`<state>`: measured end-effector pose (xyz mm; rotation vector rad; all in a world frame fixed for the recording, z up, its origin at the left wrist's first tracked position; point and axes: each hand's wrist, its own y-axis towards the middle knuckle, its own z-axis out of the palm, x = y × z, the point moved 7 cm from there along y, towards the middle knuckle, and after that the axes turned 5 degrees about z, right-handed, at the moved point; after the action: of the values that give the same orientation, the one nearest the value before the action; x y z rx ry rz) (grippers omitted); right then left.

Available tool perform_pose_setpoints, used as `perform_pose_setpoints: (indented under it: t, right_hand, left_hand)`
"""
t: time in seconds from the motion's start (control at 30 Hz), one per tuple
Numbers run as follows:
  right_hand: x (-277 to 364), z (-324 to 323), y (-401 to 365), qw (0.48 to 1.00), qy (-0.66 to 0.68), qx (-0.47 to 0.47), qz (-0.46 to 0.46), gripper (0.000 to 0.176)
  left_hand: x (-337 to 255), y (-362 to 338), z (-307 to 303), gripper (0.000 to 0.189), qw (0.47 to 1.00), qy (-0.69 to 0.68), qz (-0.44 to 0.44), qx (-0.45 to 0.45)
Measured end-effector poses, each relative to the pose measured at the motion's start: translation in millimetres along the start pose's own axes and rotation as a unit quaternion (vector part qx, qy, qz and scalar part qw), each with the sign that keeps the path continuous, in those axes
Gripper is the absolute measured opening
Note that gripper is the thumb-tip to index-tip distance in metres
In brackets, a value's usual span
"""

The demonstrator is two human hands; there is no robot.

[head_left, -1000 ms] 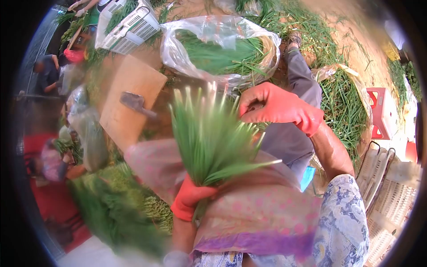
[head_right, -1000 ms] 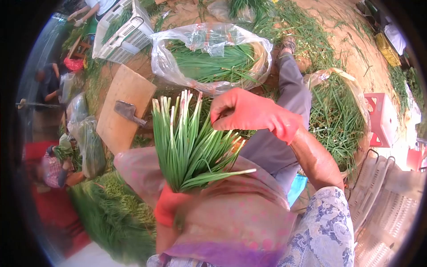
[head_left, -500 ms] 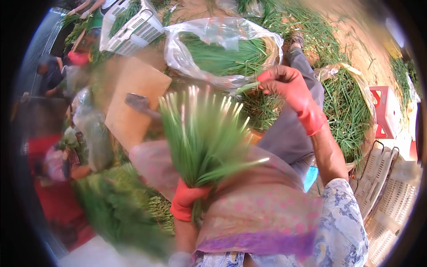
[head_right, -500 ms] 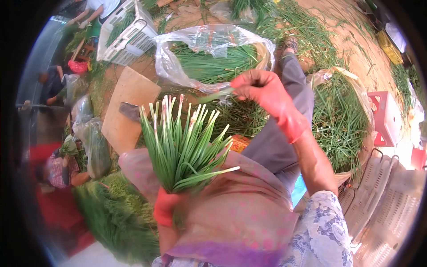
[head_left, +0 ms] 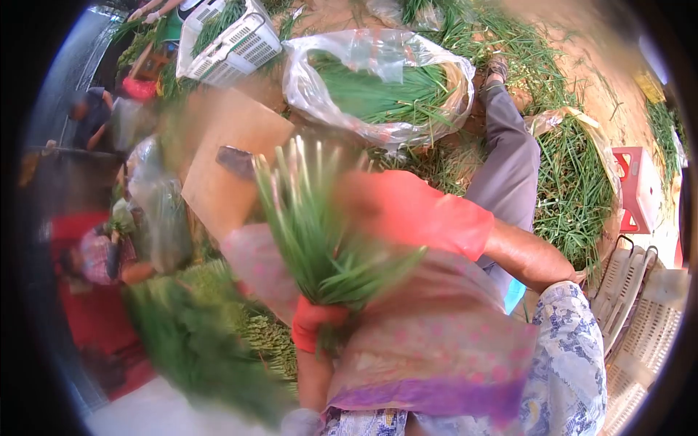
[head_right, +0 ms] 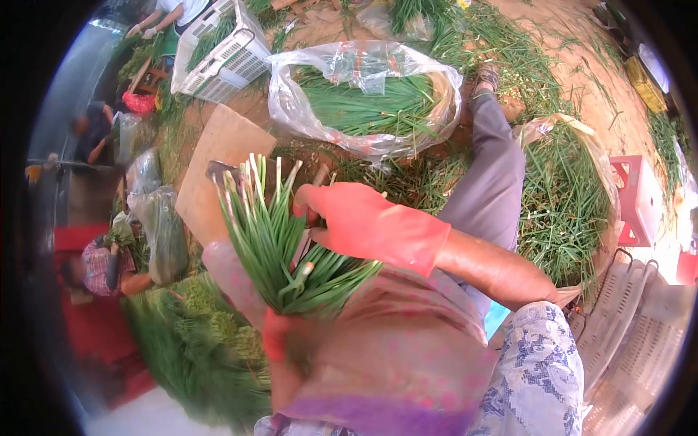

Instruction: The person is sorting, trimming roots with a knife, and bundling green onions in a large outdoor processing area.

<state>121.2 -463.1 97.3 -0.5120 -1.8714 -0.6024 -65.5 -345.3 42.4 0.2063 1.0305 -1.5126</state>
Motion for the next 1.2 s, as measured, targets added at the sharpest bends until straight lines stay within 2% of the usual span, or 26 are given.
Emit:
perform_pose_setpoints:
  t: [0.03,0.17,0.27,0.4,0.47,0.5,0.57,0.63,0.7,0.8,0.83,0.87,0.9,0.93,0.97,1.0,1.03,1.1,1.13,1.2]
  right_hand:
    - [-5.1,3.7,-1.6,0.999,0.043,0.012,0.020,0.024]
    - [9.3,-9.6,13.9,0.997,0.050,0.004,0.065,0.022]
    - [30.2,-17.8,13.7,0.999,-0.004,-0.039,-0.036,0.020]
    - [22.1,-10.1,6.4,0.999,-0.022,0.039,-0.002,0.020]
    - [18.5,-5.1,4.7,0.997,-0.047,0.069,-0.002,0.021]
    - [16.7,-1.3,4.3,0.995,-0.066,0.081,-0.010,0.021]
    - [8.7,12.0,5.3,0.986,-0.132,0.089,-0.055,0.021]
    - [10.2,7.5,8.5,0.977,-0.188,0.094,-0.022,0.020]
    - [4.6,-3.8,13.0,0.982,-0.175,0.071,0.011,0.020]
    - [-22.7,-53.2,14.8,0.997,-0.020,-0.026,0.067,0.023]
    - [-31.1,-76.1,9.6,0.977,0.087,-0.086,0.175,0.025]
    - [-31.2,-101.5,2.3,0.967,0.118,-0.135,0.182,0.024]
    - [-31.4,-121.7,-6.6,0.956,0.098,-0.188,0.201,0.023]
    - [-40.6,-134.5,-14.7,0.952,0.039,-0.188,0.236,0.018]
    - [-49.2,-142.2,-24.3,0.963,-0.102,-0.162,0.191,0.018]
    - [-43.3,-138.6,-25.0,0.951,-0.239,-0.133,0.142,0.021]
    - [-43.6,-133.9,-32.4,0.968,-0.158,-0.109,0.162,0.025]
    - [-1.1,-104.2,-36.1,0.978,0.007,-0.061,0.198,0.035]
    - [5.5,-86.6,-32.5,0.986,0.095,-0.035,0.134,0.043]
    - [16.7,-58.3,-24.2,0.989,0.061,0.080,0.105,0.047]
  left_hand:
    - [-0.4,-6.5,5.1,0.097,0.998,-0.053,-0.021,-0.038]
    - [8.5,2.0,-25.6,0.103,0.998,-0.056,0.015,-0.015]
    - [10.1,6.0,-36.1,0.104,0.999,-0.045,-0.004,0.011]
    - [13.7,3.7,-47.1,0.103,0.999,-0.041,-0.027,-0.007]
    - [10.4,6.2,-43.7,0.090,1.000,-0.021,-0.012,0.011]
    - [9.2,6.7,-42.5,0.078,0.999,0.000,0.002,0.033]
    - [7.4,7.1,-38.7,0.069,0.998,0.023,0.019,0.057]
    - [5.8,8.6,-28.8,0.074,0.997,0.024,0.029,0.062]
    - [0.6,11.3,-14.2,0.082,0.999,0.018,0.034,0.026]
    - [3.3,12.2,-31.5,0.077,1.000,0.009,0.021,-0.012]
    - [3.2,11.3,-33.7,0.073,0.999,0.013,0.019,-0.025]
    - [3.1,10.4,-35.9,0.069,0.999,0.016,0.017,-0.039]
    - [-2.6,10.6,-26.0,0.066,0.998,0.028,0.021,-0.054]
    - [-4.3,12.6,-22.8,0.063,0.998,0.030,0.018,-0.056]
    - [-6.1,14.7,-19.6,0.061,0.998,0.032,0.016,-0.058]
    - [-4.2,16.3,-19.4,0.059,0.999,0.025,0.006,-0.048]
    - [-2.1,17.4,-18.1,0.057,0.999,0.018,-0.007,-0.038]
    - [-1.9,21.9,-10.9,0.056,0.999,0.023,0.002,-0.031]
    - [-1.6,22.3,-7.9,0.055,0.999,0.025,0.005,-0.029]
    - [-1.5,24.4,-4.3,0.054,0.999,0.037,-0.006,-0.016]
